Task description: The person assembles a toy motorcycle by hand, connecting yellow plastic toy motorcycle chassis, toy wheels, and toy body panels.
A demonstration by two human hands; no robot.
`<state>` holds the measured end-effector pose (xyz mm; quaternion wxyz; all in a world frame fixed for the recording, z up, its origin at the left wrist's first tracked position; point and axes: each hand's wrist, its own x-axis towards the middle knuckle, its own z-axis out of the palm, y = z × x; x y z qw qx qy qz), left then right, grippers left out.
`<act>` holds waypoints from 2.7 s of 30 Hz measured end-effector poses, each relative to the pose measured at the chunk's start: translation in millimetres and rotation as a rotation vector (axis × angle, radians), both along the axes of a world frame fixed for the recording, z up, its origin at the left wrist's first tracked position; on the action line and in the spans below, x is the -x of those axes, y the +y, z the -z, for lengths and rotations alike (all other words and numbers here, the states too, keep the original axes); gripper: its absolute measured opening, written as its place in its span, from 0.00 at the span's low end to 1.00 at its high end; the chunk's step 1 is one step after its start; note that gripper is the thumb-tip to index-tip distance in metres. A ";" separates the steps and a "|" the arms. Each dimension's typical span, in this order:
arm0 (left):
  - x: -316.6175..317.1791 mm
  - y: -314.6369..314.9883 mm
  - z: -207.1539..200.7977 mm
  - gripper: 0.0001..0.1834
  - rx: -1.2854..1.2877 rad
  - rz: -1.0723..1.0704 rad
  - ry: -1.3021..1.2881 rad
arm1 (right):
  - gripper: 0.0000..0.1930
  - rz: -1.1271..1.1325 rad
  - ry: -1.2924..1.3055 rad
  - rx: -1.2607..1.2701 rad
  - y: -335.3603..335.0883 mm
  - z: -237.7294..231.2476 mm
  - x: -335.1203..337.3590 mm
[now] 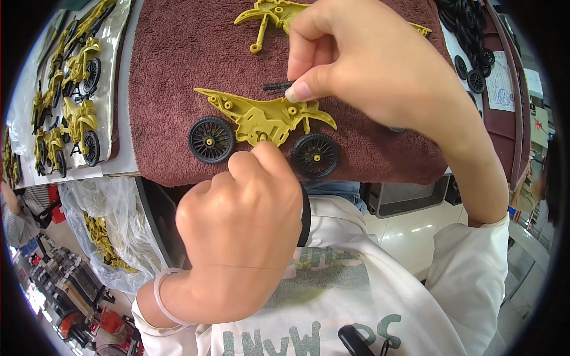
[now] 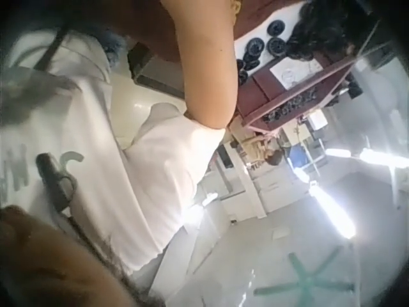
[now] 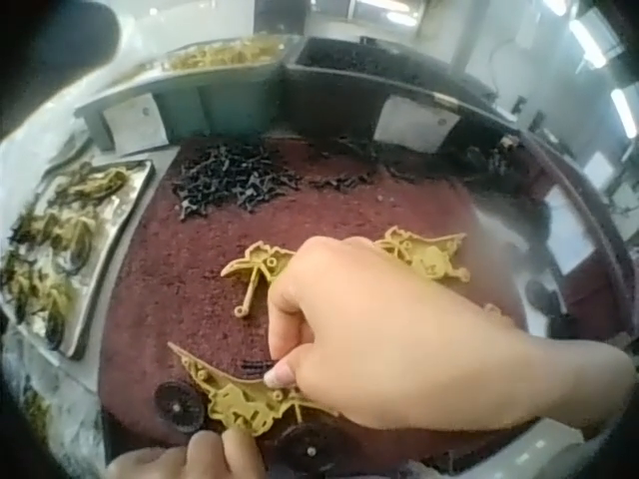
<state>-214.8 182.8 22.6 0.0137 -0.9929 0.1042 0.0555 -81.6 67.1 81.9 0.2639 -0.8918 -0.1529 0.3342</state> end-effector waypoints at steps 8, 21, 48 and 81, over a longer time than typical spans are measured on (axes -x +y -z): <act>5.9 -1.9 7.4 0.05 -0.057 -0.037 -0.105 | 0.07 -0.028 -0.029 -0.043 7.9 5.0 2.0; 12.4 31.5 22.7 0.12 0.572 -0.024 -0.146 | 0.12 -0.069 -0.226 -0.163 -28.8 -2.1 -33.4; 16.0 22.3 39.3 0.08 0.638 -0.035 -0.240 | 0.13 -0.152 -0.323 -0.179 -39.4 15.6 -42.4; 10.3 29.0 19.4 0.15 0.448 -0.018 -0.190 | 0.20 0.012 -0.296 -0.207 -43.8 -7.9 -14.5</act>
